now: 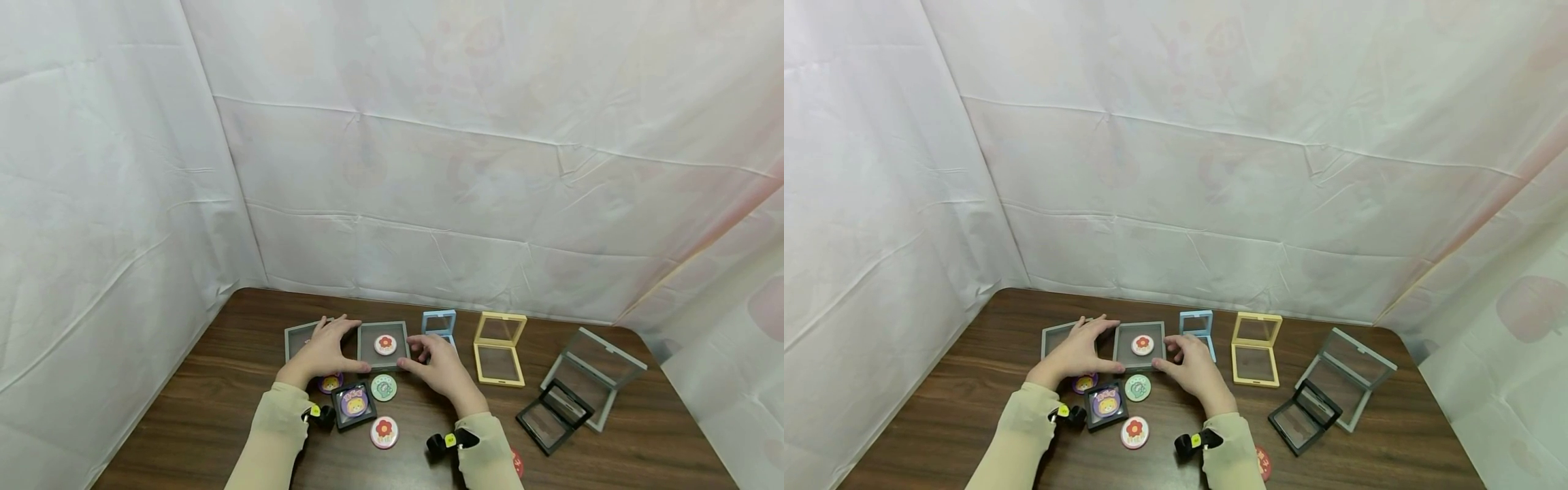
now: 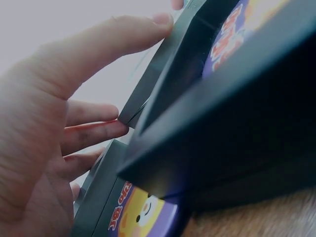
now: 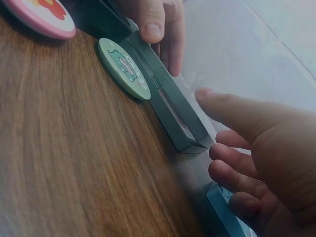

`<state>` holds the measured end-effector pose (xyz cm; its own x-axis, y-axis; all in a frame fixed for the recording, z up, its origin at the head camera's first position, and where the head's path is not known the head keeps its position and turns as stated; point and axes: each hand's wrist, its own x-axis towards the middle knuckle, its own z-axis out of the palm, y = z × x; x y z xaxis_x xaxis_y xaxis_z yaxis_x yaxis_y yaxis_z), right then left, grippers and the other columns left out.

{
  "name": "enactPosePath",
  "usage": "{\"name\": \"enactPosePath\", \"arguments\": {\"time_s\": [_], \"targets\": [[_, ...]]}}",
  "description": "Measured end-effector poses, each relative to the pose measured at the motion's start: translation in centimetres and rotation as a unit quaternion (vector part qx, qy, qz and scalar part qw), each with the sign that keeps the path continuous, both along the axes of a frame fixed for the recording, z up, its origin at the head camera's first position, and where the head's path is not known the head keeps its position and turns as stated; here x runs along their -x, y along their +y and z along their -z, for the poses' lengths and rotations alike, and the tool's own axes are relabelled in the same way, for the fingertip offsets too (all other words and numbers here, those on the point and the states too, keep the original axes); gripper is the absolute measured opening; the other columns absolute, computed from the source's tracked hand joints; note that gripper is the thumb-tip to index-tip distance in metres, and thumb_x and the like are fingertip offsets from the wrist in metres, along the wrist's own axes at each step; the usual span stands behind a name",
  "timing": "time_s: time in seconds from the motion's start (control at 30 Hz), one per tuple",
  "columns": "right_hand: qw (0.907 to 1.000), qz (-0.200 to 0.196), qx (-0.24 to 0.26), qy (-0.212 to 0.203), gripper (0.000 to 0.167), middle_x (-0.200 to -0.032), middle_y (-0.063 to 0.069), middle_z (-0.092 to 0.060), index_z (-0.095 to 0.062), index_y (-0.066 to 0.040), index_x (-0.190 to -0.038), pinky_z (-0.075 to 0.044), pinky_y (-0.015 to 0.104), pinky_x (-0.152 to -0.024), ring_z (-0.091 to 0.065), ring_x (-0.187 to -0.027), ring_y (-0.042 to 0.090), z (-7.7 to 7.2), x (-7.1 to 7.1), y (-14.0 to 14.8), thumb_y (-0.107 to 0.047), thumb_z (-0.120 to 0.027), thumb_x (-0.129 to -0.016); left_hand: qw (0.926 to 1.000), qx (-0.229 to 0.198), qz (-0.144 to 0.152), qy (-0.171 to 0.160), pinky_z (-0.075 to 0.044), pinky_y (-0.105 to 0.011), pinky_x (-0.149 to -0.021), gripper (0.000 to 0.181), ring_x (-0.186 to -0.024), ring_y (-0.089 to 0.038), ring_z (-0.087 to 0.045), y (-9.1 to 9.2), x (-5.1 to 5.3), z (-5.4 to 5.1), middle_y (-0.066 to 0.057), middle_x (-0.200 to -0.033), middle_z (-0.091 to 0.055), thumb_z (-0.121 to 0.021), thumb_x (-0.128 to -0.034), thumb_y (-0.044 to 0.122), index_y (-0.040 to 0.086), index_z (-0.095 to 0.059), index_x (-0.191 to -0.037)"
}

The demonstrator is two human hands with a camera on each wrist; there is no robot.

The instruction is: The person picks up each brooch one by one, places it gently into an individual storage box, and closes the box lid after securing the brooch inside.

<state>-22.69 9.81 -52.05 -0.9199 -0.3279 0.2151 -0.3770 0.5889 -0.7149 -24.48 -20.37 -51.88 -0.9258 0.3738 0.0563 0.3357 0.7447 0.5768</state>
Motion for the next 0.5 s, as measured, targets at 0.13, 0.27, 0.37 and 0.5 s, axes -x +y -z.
{"name": "enactPosePath", "arguments": {"time_s": [0.13,0.27,0.37,0.5], "targets": [[0.9998,0.009,-0.012,0.015,0.048,-0.105,0.001,-0.067,-0.076,-0.006,-0.130,-0.052,0.036,-0.080,-0.060,-0.089,0.016,0.20,0.06,-0.01,-0.034,-0.090,-0.094,1.0000,0.000,0.003,0.002,-0.002,-0.067,-0.131,0.108,-0.162,-0.041,-0.031,-0.04,-0.02,-0.06,-0.018,-0.165,-0.051,-0.089,-0.0806,0.068,0.005,-0.053,-0.161],[0.9990,0.016,-0.021,0.036,0.049,-0.106,0.003,-0.065,-0.077,-0.007,-0.130,-0.050,0.044,-0.088,-0.057,-0.096,0.021,0.35,0.13,0.18,-0.037,-0.090,-0.093,1.0000,0.001,0.004,0.004,-0.002,-0.066,-0.131,0.104,-0.162,-0.040,-0.031,-0.06,-0.01,-0.01,-0.016,-0.165,-0.052,-0.087,-0.0838,0.067,0.006,-0.053,-0.161],[0.9986,0.018,-0.026,0.043,0.051,-0.107,0.004,-0.065,-0.077,-0.008,-0.131,-0.049,0.047,-0.090,-0.056,-0.099,0.023,0.45,0.10,0.42,-0.041,-0.089,-0.094,1.0000,0.000,0.005,0.005,-0.001,-0.066,-0.131,0.102,-0.162,-0.040,-0.031,-0.05,-0.04,0.00,-0.016,-0.165,-0.052,-0.086,-0.0851,0.065,0.006,-0.053,-0.161],[0.9984,0.015,-0.036,0.040,0.054,-0.111,0.003,-0.064,-0.075,-0.011,-0.137,-0.050,0.049,-0.091,-0.056,-0.102,0.022,0.68,0.11,0.69,-0.045,-0.086,-0.096,1.0000,0.000,0.003,0.004,-0.001,-0.066,-0.131,0.100,-0.162,-0.040,-0.031,-0.01,-0.09,-0.06,-0.016,-0.165,-0.051,-0.087,-0.0851,0.062,0.006,-0.053,-0.161]]}}
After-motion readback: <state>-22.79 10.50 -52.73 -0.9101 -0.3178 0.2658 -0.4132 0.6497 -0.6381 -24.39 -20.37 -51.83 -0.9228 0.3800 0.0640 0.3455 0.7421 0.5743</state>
